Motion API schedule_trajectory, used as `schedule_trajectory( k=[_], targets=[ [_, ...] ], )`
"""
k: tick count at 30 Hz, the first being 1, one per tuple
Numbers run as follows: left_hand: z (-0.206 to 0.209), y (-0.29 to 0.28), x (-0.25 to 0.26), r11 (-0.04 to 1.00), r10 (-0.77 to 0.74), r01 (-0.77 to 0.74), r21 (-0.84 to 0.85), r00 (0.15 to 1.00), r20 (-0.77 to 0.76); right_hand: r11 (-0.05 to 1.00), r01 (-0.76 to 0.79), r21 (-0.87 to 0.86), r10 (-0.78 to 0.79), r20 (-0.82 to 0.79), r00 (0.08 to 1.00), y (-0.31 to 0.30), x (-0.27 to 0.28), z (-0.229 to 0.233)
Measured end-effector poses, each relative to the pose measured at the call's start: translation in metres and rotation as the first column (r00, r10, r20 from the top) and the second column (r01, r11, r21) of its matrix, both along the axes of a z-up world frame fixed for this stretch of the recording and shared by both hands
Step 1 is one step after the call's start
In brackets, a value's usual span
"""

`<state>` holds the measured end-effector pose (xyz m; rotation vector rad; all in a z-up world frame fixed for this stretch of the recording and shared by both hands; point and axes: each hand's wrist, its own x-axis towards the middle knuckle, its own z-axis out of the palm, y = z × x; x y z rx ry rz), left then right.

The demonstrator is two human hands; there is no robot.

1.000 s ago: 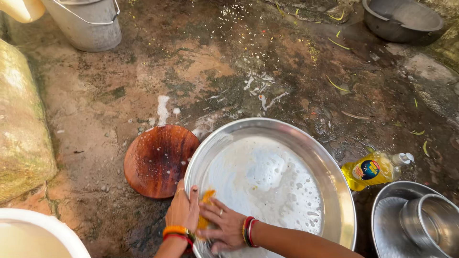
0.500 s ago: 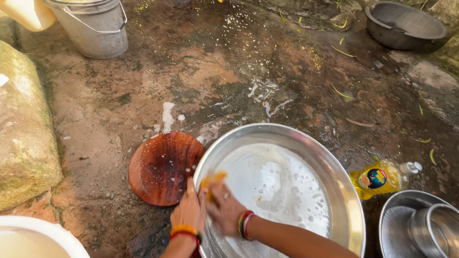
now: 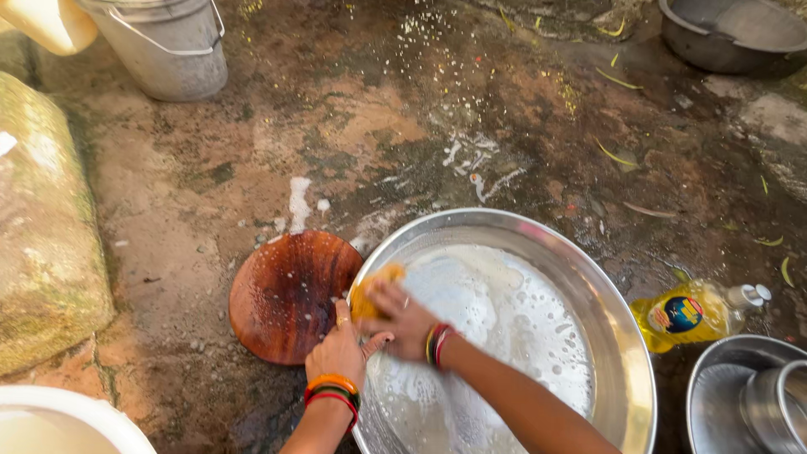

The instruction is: The person washes metal plates and a small bowl by hand using a yellow sponge and dish soap while sitting on the ground in an outdoor courtyard.

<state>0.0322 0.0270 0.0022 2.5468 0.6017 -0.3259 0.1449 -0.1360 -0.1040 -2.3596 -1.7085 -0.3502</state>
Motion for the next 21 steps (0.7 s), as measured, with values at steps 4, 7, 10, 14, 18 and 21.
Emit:
schedule_trajectory(
  k=[4,7,10,14,18,21],
  targets=[
    [0.006,0.002,0.005,0.997,-0.049,0.053,0.061,0.996,-0.072,0.683,0.719,0.127,-0.686,-0.225,0.692,0.009,0.062,0.006],
    [0.002,0.000,-0.001,0.999,-0.034,0.034,0.006,0.999,-0.021,0.878,0.436,0.198,-0.402,-0.190,0.896,0.025,0.041,0.002],
    [0.002,0.004,0.008,0.999,-0.028,0.030,0.040,0.999,-0.042,0.946,0.286,0.150,-0.274,-0.099,0.957,0.016,0.032,0.003],
    [-0.004,0.000,0.005,0.998,-0.030,0.032,0.060,0.999,-0.039,0.711,0.686,0.156,-0.630,-0.292,0.720,0.013,0.061,0.017],
    [-0.007,0.010,0.015,0.999,-0.023,0.024,0.040,1.000,-0.017,0.774,0.631,0.049,-0.602,-0.249,0.759,0.022,0.082,0.031],
    [-0.020,-0.003,-0.001,0.999,-0.030,0.032,0.039,0.998,-0.055,0.774,0.600,-0.202,-0.633,-0.253,0.732,0.004,0.060,0.016]
  ],
)
